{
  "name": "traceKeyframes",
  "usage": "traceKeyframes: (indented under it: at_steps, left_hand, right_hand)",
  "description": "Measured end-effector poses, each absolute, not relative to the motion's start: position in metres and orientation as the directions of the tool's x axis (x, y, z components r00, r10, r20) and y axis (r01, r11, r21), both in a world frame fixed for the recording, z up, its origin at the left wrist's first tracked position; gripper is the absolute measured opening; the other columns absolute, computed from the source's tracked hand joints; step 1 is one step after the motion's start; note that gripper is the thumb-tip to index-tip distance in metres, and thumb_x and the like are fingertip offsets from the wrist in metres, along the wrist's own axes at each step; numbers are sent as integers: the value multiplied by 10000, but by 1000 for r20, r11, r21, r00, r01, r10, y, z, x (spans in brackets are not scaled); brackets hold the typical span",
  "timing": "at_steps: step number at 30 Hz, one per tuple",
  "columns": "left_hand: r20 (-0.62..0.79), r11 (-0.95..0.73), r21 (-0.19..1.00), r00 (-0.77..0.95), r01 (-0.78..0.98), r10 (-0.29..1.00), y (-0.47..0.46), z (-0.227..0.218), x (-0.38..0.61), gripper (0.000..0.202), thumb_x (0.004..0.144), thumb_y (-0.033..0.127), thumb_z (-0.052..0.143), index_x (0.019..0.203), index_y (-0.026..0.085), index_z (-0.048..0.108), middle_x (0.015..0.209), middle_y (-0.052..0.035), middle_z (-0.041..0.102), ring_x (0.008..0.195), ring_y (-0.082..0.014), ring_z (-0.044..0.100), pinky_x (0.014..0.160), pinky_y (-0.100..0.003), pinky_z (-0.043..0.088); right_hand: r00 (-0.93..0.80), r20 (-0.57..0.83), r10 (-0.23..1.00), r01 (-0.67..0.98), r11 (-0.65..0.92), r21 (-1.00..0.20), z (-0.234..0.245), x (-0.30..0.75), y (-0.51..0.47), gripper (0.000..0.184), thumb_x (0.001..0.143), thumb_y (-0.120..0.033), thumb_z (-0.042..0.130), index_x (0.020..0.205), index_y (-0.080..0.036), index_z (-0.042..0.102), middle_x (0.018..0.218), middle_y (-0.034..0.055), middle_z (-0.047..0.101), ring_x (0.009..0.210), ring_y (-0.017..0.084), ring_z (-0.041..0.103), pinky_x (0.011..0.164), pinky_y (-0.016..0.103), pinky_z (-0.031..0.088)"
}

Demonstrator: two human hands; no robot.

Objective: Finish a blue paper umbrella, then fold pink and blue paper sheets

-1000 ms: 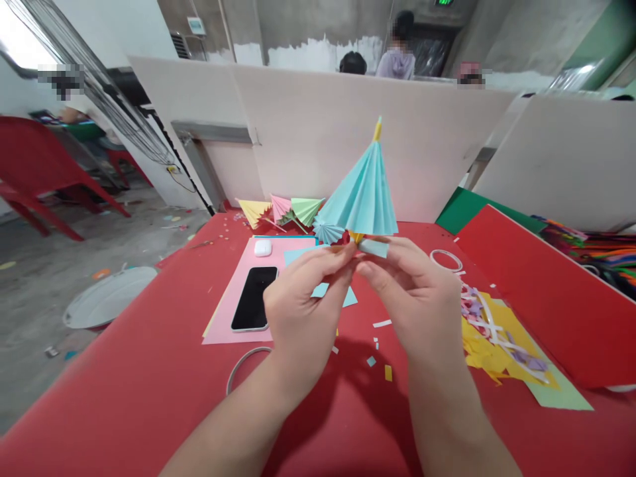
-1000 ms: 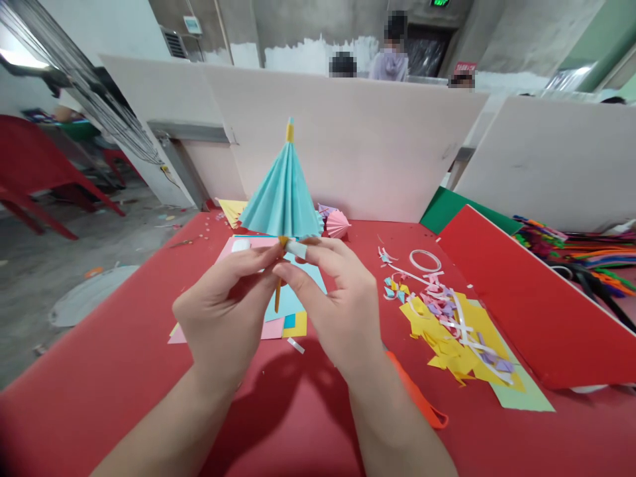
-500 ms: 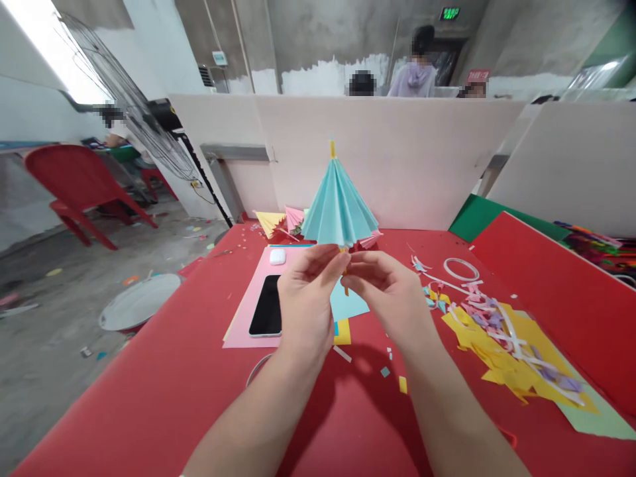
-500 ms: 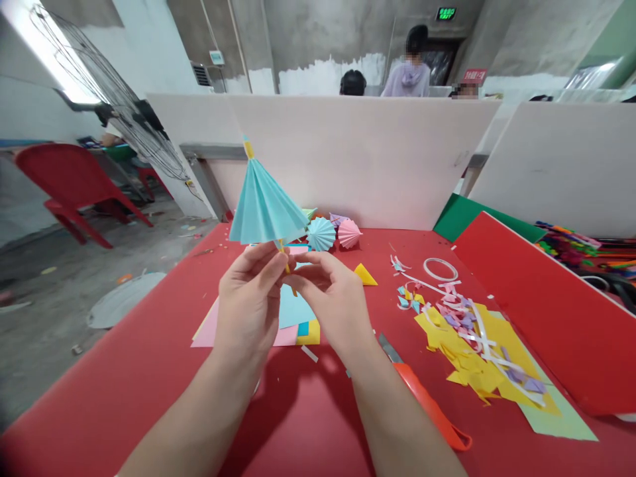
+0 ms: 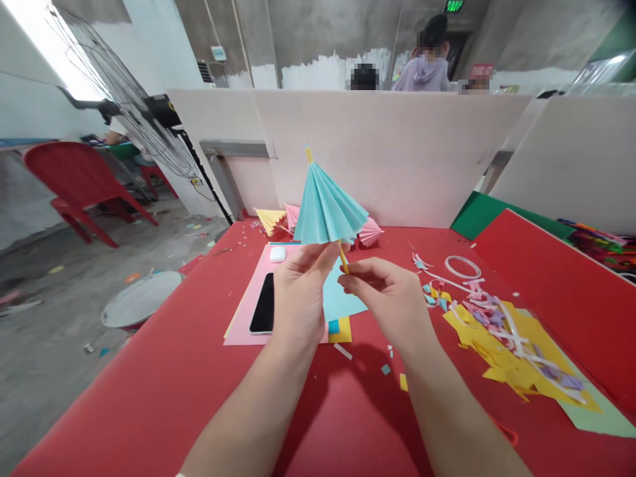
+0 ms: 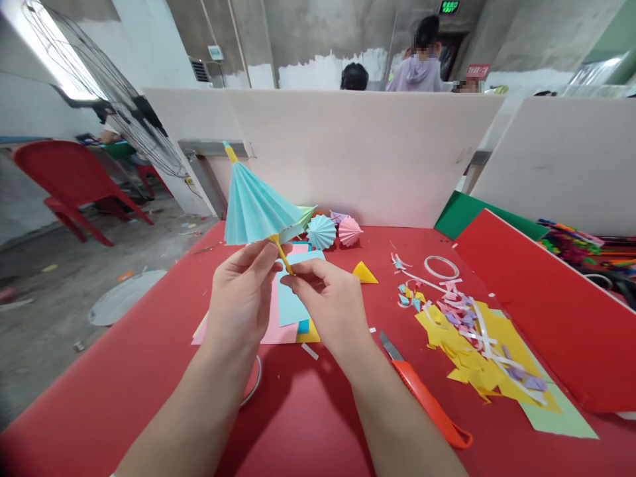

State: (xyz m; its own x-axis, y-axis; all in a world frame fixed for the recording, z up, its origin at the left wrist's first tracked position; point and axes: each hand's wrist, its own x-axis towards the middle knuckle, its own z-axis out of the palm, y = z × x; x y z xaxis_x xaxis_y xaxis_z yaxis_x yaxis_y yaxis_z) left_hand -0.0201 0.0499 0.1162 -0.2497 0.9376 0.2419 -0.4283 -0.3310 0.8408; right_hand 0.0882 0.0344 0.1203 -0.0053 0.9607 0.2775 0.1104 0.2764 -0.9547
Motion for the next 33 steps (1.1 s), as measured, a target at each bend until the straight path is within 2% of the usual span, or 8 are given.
traceKeyframes:
  at_steps: [10, 14, 19, 22, 28, 33]
  left_hand:
    - [220, -315, 824, -247, -470, 944, 50, 116, -21, 48, 695, 249, 730, 701, 211, 699, 733, -1, 674, 703, -107, 602, 633, -222, 444]
    - [215, -304, 812, -230, -498, 949, 49, 117, -21, 55, 692, 253, 733, 699, 209, 700, 698, 3, 662, 670, -97, 591, 599, -206, 446]
    - [187, -239, 825, -152, -511, 971, 46, 116, -17, 75, 707, 280, 725, 738, 214, 704, 711, 12, 651, 662, -87, 572, 638, -209, 449]
    - [179, -198, 851, -86, -486, 980, 42, 115, -12, 92, 722, 292, 715, 743, 203, 705, 718, 11, 647, 671, -80, 560, 647, -195, 442]
    - [181, -198, 874, -81, -445, 980, 39, 113, -7, 88, 707, 303, 722, 738, 222, 711, 761, 6, 671, 721, -106, 579, 685, -216, 453]
    - [182, -224, 885, -140, -408, 973, 37, 112, -6, 121, 704, 308, 719, 766, 204, 718, 783, -15, 679, 756, -132, 600, 712, -240, 477]
  right_hand:
    - [-29, 313, 949, 133, 314, -940, 120, 87, 33, 44, 699, -210, 642, 727, -209, 676, 664, -15, 682, 628, 135, 640, 611, 261, 522]
    - [-40, 320, 946, 119, 323, -939, 121, 89, 33, 60, 701, -261, 671, 725, -206, 677, 672, -12, 685, 632, 135, 640, 600, 252, 521]
    - [112, 391, 913, 6, 393, -919, 119, 97, 37, 181, 760, -372, 633, 855, -223, 674, 789, -1, 698, 717, 137, 651, 663, 277, 545]
    - [133, 433, 892, -51, 442, -896, 116, 99, 40, 184, 762, -381, 634, 866, -233, 672, 829, -2, 702, 766, 145, 659, 711, 299, 550]
    - [204, 471, 858, 37, 474, -880, 117, 98, 37, 132, 768, -331, 629, 838, -230, 678, 809, -3, 698, 753, 149, 657, 686, 301, 549]
    - [254, 530, 809, 132, 514, -847, 119, 94, 30, 77, 788, -255, 604, 798, -228, 676, 820, -6, 680, 804, 146, 637, 767, 307, 526]
